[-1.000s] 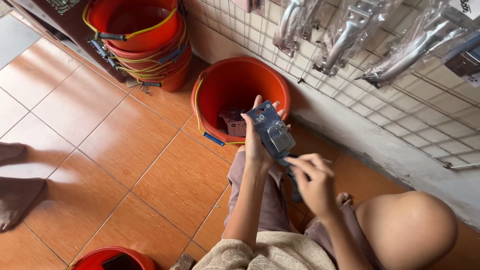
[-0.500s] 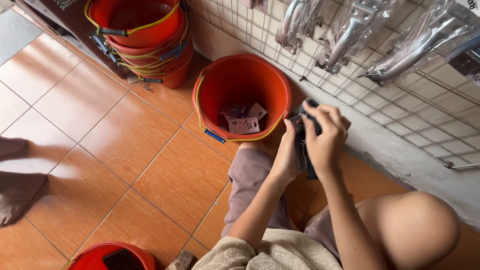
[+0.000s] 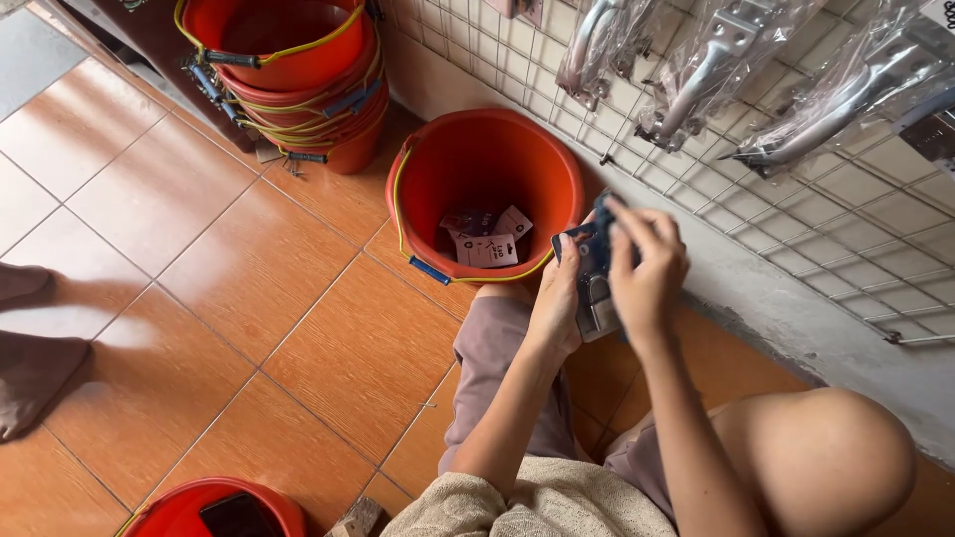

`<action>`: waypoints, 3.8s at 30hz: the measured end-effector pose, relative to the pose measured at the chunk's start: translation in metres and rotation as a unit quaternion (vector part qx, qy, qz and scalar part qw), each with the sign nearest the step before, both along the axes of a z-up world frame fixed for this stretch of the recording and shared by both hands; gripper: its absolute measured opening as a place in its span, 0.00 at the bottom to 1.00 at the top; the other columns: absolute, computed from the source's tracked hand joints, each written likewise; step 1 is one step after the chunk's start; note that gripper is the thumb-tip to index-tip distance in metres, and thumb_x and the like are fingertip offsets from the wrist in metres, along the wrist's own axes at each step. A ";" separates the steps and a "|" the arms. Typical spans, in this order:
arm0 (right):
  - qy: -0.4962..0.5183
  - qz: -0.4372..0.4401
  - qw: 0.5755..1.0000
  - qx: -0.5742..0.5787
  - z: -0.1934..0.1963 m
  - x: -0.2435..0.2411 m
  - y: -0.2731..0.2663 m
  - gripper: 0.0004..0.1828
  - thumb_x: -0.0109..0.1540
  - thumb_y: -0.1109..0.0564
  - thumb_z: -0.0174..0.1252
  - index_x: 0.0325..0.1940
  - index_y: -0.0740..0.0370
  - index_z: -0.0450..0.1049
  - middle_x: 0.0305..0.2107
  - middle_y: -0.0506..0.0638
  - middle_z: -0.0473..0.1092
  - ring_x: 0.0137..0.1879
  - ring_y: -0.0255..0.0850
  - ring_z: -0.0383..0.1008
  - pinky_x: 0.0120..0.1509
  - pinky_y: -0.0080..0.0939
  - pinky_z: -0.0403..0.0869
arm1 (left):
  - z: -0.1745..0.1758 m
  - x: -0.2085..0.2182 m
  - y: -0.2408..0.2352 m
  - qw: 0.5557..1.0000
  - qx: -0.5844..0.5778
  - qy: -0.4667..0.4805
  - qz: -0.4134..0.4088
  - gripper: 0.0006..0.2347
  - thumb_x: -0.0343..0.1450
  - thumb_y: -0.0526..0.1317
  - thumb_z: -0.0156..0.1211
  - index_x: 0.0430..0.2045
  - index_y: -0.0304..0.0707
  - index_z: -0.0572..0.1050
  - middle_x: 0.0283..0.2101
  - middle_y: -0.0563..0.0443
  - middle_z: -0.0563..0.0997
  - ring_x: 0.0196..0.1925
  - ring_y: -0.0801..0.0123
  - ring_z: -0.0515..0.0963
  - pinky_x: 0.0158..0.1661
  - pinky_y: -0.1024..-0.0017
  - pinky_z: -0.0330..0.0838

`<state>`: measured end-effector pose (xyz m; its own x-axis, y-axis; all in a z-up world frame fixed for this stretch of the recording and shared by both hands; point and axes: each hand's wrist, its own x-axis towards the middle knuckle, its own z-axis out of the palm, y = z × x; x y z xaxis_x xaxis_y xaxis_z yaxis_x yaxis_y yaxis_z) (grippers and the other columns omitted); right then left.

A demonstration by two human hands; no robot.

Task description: The person sits on the floor and repeatedly wipes packaged padlocks with a dark cloth. They pick up each lock from a red bucket, wipe the plastic packaging, and hang it on a wall grid. The person also wipes a metal hook before hanging it.

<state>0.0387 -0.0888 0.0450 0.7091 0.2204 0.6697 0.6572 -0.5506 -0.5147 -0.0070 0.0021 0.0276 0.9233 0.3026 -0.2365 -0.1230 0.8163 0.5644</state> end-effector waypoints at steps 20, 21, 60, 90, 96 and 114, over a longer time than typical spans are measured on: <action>0.420 0.063 0.863 0.271 0.026 -0.041 -0.018 0.26 0.70 0.43 0.59 0.19 0.54 0.74 0.15 0.42 0.66 0.27 0.28 0.68 0.36 0.28 0.69 | 0.039 -0.014 -0.003 0.977 0.201 -0.048 0.044 0.16 0.81 0.49 0.52 0.41 0.35 0.82 0.29 0.47 0.80 0.33 0.70 0.81 0.36 0.63 0.83; 0.387 0.047 0.886 0.251 0.039 -0.048 -0.016 0.33 0.71 0.42 0.59 0.12 0.51 0.68 0.12 0.37 0.61 0.25 0.25 0.63 0.35 0.25 0.64 | 0.045 -0.015 -0.005 0.978 0.198 -0.048 0.046 0.16 0.80 0.49 0.52 0.40 0.35 0.83 0.29 0.47 0.81 0.32 0.70 0.82 0.35 0.64 0.83; 0.240 0.104 0.954 0.143 0.097 -0.069 -0.131 0.06 0.58 0.61 0.69 0.25 0.62 0.82 0.17 0.49 0.75 0.32 0.29 0.69 0.37 0.37 0.75 | 0.107 -0.025 -0.042 0.856 0.406 -0.302 -0.109 0.06 0.70 0.37 0.69 0.34 0.40 0.77 0.20 0.58 0.77 0.26 0.86 0.69 0.29 0.83 0.67; 0.082 -0.114 0.969 0.205 0.129 -0.069 -0.219 0.13 0.68 0.67 0.58 0.56 0.76 0.74 0.41 0.54 0.74 0.40 0.33 0.67 0.49 0.28 0.67 | 0.141 0.036 -0.111 0.790 0.401 -0.387 -0.254 0.18 0.70 0.32 0.64 0.55 0.29 0.74 0.43 0.47 0.83 0.39 0.72 0.81 0.40 0.75 0.82; 0.098 -0.129 0.961 0.225 0.128 -0.078 -0.234 0.12 0.68 0.66 0.58 0.54 0.76 0.74 0.40 0.52 0.73 0.40 0.32 0.65 0.51 0.26 0.65 | 0.143 0.031 -0.125 0.770 0.426 -0.399 -0.257 0.15 0.70 0.34 0.64 0.51 0.29 0.75 0.38 0.49 0.83 0.36 0.73 0.80 0.39 0.73 0.81; 0.119 -0.115 0.958 0.235 0.120 -0.058 -0.252 0.14 0.66 0.65 0.60 0.55 0.73 0.75 0.38 0.50 0.74 0.37 0.30 0.67 0.45 0.24 0.67 | 0.140 0.055 -0.151 0.781 0.466 -0.381 -0.168 0.06 0.76 0.34 0.54 0.35 0.29 0.78 0.20 0.54 0.77 0.18 0.79 0.68 0.20 0.80 0.64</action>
